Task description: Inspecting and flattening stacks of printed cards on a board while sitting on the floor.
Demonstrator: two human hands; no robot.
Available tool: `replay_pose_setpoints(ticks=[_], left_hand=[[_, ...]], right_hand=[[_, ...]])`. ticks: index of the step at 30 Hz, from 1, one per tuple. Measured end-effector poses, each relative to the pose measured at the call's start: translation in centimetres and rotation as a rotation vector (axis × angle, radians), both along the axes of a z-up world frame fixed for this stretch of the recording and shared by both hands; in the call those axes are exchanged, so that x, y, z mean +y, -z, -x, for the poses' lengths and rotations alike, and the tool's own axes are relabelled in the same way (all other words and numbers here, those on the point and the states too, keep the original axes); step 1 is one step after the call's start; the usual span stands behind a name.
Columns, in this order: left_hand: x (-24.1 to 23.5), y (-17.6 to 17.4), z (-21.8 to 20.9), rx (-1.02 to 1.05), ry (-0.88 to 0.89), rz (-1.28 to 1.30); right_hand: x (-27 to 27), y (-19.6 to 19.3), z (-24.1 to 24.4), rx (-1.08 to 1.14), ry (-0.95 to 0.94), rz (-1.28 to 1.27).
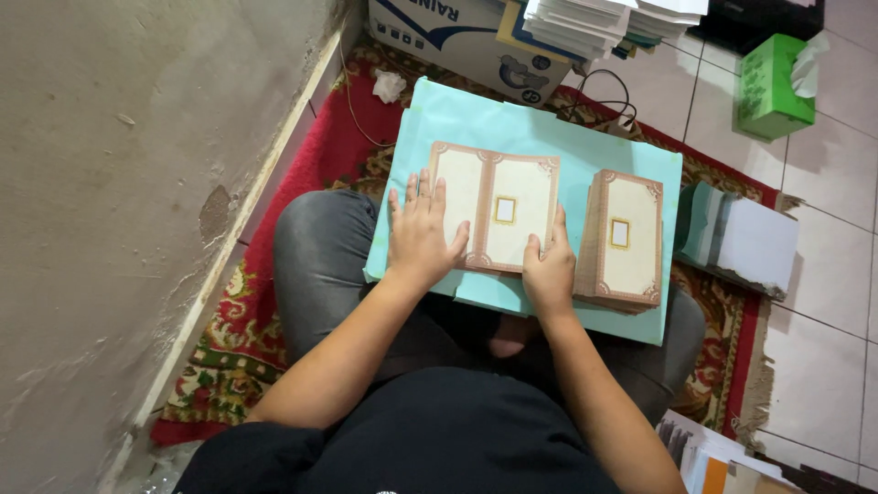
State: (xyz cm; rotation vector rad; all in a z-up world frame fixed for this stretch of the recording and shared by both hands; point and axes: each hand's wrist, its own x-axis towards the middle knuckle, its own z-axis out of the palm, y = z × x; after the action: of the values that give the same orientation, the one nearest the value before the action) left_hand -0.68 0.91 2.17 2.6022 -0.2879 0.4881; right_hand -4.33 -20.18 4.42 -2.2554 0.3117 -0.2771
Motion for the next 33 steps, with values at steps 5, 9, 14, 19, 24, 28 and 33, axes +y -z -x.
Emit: replay_pose_setpoints(ticks=[5, 9, 14, 19, 24, 28, 33], left_hand=[[0.0, 0.2, 0.0, -0.001, 0.004, 0.0], [0.0, 0.1, 0.0, -0.005, 0.0, -0.001], [-0.3, 0.0, 0.1, 0.005, -0.013, -0.02], [-0.4, -0.1, 0.0, 0.04, -0.004, -0.017], [-0.4, 0.5, -0.2, 0.034, -0.008, -0.044], [-0.5, 0.8, -0.3, 0.023, -0.012, -0.078], [-0.4, 1.0, -0.6, -0.01, -0.011, -0.083]], right_hand=[[-0.2, 0.4, 0.2, -0.009, -0.003, -0.019], [0.1, 0.0, 0.3, -0.022, -0.017, -0.029], [-0.4, 0.6, 0.2, 0.0, -0.021, -0.019], [-0.2, -0.1, 0.7, 0.018, -0.065, 0.075], [3.0, -3.3, 2.3, 0.071, -0.329, 0.792], [2.3, 1.1, -0.6, -0.215, -0.668, 0.574], [2.1, 2.8, -1.8, -0.103, -0.701, 0.627]])
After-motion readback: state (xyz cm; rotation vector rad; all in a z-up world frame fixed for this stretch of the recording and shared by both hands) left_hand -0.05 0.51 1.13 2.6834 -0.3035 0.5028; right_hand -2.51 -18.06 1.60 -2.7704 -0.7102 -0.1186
